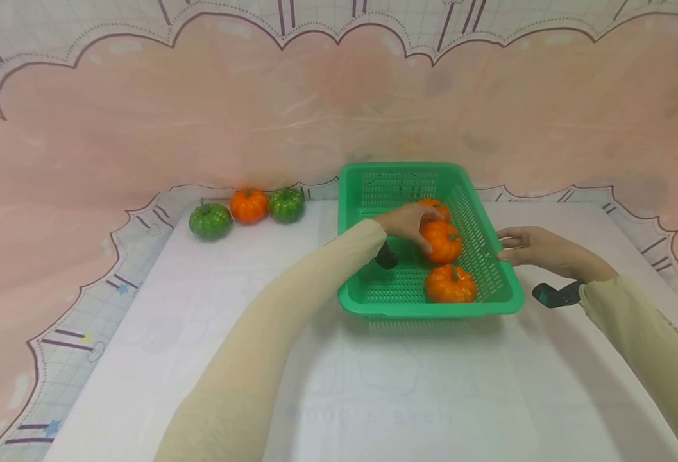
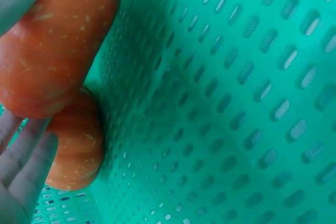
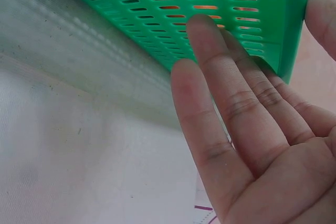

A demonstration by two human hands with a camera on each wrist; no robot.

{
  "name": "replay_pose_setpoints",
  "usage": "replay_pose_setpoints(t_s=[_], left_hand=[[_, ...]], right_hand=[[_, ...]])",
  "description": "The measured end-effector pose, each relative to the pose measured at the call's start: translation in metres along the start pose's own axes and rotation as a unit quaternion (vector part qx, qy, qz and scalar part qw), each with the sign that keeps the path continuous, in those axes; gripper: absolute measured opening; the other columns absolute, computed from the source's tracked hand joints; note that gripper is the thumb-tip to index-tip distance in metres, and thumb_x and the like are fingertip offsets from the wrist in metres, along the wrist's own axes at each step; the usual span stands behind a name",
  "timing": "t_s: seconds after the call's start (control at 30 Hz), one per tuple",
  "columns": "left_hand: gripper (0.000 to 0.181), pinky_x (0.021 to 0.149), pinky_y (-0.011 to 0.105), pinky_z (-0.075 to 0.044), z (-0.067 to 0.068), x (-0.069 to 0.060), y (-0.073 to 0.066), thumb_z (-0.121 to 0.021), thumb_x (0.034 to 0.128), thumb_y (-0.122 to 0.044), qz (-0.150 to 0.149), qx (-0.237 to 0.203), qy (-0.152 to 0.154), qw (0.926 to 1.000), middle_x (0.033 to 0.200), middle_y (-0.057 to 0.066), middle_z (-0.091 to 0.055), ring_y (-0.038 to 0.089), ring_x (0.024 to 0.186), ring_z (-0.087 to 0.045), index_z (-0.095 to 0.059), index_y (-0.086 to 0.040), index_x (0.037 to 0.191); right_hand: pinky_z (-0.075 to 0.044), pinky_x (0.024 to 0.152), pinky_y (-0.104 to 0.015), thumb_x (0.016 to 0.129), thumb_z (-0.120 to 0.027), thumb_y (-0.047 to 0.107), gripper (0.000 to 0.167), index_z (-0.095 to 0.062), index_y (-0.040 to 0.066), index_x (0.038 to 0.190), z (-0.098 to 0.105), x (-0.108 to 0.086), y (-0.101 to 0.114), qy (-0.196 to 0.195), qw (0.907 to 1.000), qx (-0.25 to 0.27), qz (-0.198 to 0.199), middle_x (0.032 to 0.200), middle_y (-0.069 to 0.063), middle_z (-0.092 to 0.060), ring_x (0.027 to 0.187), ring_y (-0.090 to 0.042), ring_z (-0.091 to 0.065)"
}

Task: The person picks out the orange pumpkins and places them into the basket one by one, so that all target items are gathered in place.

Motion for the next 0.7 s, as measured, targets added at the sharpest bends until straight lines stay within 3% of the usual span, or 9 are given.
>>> replay_pose_setpoints(t_s=[0.23,0.5,0.7], left_hand=[[0.076,0.111,0.026,-0.034,-0.0014,-0.0010,0.0003,-0.081,0.0729,-0.021,0.003,-0.015,0.009,0.9998,0.143,0.004,-0.046,0.018,0.133,-0.040,-0.045,-0.010,0.138],[0.075,0.110,0.024,-0.034,-0.0020,-0.0016,0.0013,-0.081,0.0729,-0.019,0.002,-0.021,0.012,0.9997,0.143,0.004,-0.047,0.017,0.133,-0.040,-0.046,-0.008,0.138],[0.074,0.111,0.026,-0.034,-0.0037,-0.0008,0.0029,-0.080,0.0740,-0.020,0.011,0.003,0.021,0.9997,0.143,0.004,-0.046,0.017,0.133,-0.041,-0.044,-0.008,0.138]], right_hand=[[-0.048,0.098,-0.044,0.095,-0.053,0.022,0.066,-0.021,-0.010,0.143,-0.0001,0.0003,0.0003,0.002,1.0000,0.001,0.001,0.142,-0.033,-0.037,0.120,-0.035,-0.053],[-0.048,0.099,-0.045,0.095,-0.054,0.021,0.064,-0.023,-0.009,0.143,-0.0009,0.0002,0.0010,0.005,0.9999,0.008,0.005,0.140,-0.032,-0.040,0.100,0.005,-0.057],[-0.048,0.099,-0.045,0.095,-0.054,0.021,0.065,-0.022,-0.010,0.143,-0.0009,0.0004,0.0005,0.005,1.0000,0.007,0.003,0.141,-0.032,-0.039,0.099,0.007,-0.057]])
Point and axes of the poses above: each hand's wrist, its own x-axis towards the middle knuckle, its own z-axis out of the back of the hand, y = z × x, the point moved 5 cm from there along x, towards the middle knuckle
